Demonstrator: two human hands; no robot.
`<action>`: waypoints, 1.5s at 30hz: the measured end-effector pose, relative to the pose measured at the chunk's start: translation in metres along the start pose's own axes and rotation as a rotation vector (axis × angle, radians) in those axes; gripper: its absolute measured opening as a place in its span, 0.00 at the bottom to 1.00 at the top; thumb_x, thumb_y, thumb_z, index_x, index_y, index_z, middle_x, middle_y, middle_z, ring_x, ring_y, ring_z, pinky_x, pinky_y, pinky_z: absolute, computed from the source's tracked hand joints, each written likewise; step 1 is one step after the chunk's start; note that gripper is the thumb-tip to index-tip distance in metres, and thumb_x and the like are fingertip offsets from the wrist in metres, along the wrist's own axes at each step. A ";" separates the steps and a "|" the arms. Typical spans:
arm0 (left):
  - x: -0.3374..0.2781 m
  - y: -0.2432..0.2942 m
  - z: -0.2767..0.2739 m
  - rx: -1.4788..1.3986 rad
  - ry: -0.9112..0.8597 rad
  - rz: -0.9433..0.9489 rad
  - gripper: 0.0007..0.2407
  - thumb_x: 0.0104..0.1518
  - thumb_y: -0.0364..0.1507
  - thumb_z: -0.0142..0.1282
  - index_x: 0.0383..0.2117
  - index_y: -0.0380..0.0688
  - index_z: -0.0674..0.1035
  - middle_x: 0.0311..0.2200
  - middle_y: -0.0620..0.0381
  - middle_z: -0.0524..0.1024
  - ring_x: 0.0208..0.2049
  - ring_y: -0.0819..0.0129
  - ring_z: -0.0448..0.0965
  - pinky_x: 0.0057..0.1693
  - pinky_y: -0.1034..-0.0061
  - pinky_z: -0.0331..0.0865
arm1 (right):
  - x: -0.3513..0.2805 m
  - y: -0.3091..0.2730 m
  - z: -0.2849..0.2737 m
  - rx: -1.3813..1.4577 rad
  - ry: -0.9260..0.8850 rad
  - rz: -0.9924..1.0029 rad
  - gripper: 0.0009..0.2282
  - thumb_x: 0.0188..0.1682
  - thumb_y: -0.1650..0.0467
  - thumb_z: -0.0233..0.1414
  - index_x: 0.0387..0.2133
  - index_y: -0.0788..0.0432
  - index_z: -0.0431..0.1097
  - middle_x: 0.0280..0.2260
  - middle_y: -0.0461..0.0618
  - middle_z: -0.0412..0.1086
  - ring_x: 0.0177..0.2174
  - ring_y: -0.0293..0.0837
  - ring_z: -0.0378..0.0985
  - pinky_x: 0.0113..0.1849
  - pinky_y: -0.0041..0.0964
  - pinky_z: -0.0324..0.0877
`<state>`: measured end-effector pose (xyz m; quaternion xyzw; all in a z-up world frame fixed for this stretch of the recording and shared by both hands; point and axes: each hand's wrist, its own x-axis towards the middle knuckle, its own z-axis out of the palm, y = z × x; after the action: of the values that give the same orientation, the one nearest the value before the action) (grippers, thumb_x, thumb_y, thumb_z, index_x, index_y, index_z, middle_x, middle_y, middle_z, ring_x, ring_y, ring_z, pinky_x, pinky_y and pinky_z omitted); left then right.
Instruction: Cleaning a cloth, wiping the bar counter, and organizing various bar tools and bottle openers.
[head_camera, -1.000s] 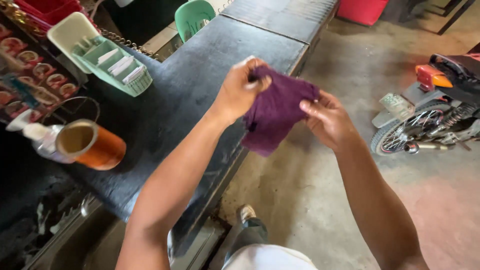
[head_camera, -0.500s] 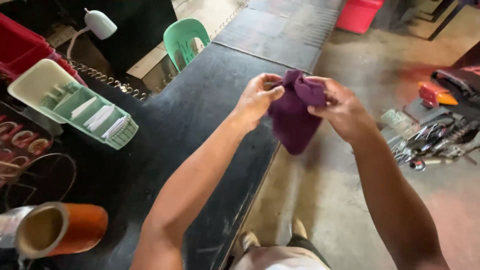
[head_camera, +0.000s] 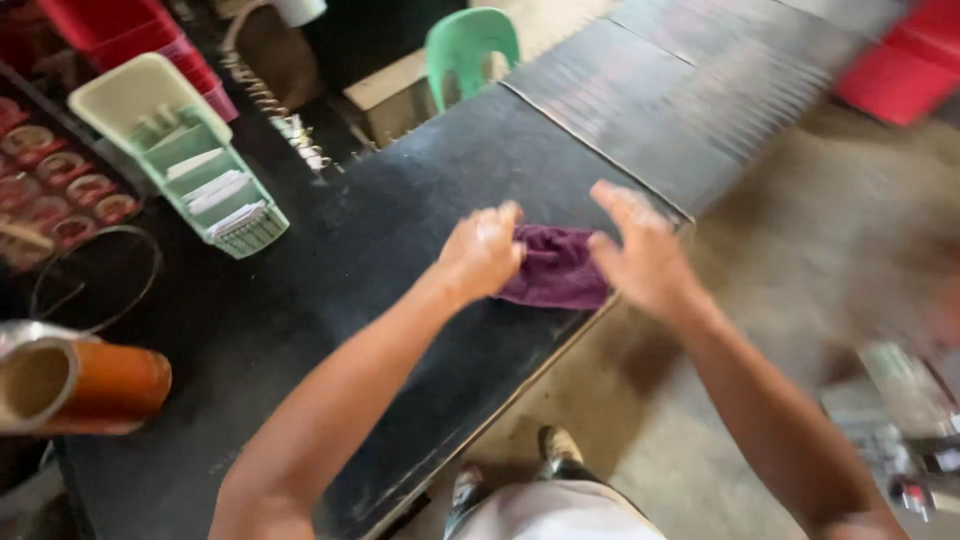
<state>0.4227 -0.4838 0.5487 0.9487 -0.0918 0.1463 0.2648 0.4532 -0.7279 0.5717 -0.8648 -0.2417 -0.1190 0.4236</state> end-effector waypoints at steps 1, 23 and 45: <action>-0.012 0.002 0.005 0.074 0.006 0.016 0.17 0.54 0.33 0.62 0.48 0.43 0.75 0.40 0.42 0.80 0.44 0.43 0.79 0.50 0.53 0.73 | -0.002 0.008 0.008 -0.083 -0.011 -0.250 0.22 0.46 0.74 0.56 0.56 0.64 0.65 0.52 0.62 0.71 0.50 0.55 0.74 0.52 0.44 0.67; -0.211 0.054 -0.041 0.456 0.112 -0.671 0.24 0.57 0.38 0.52 0.61 0.43 0.69 0.64 0.54 0.67 0.68 0.56 0.58 0.64 0.48 0.56 | 0.242 0.029 0.185 -0.499 -0.603 -0.548 0.23 0.57 0.60 0.39 0.68 0.40 0.51 0.70 0.45 0.47 0.68 0.54 0.46 0.61 0.72 0.45; 0.022 0.049 0.056 0.300 -0.168 0.016 0.38 0.60 0.52 0.44 0.71 0.38 0.51 0.70 0.41 0.52 0.72 0.49 0.46 0.65 0.26 0.39 | 0.091 0.087 0.031 -0.351 -0.815 -0.901 0.18 0.51 0.61 0.48 0.51 0.56 0.67 0.57 0.58 0.63 0.62 0.62 0.55 0.63 0.65 0.40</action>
<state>0.4438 -0.5567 0.5333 0.9857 -0.0985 0.0809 0.1104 0.5758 -0.7202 0.5310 -0.7105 -0.7011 0.0152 0.0579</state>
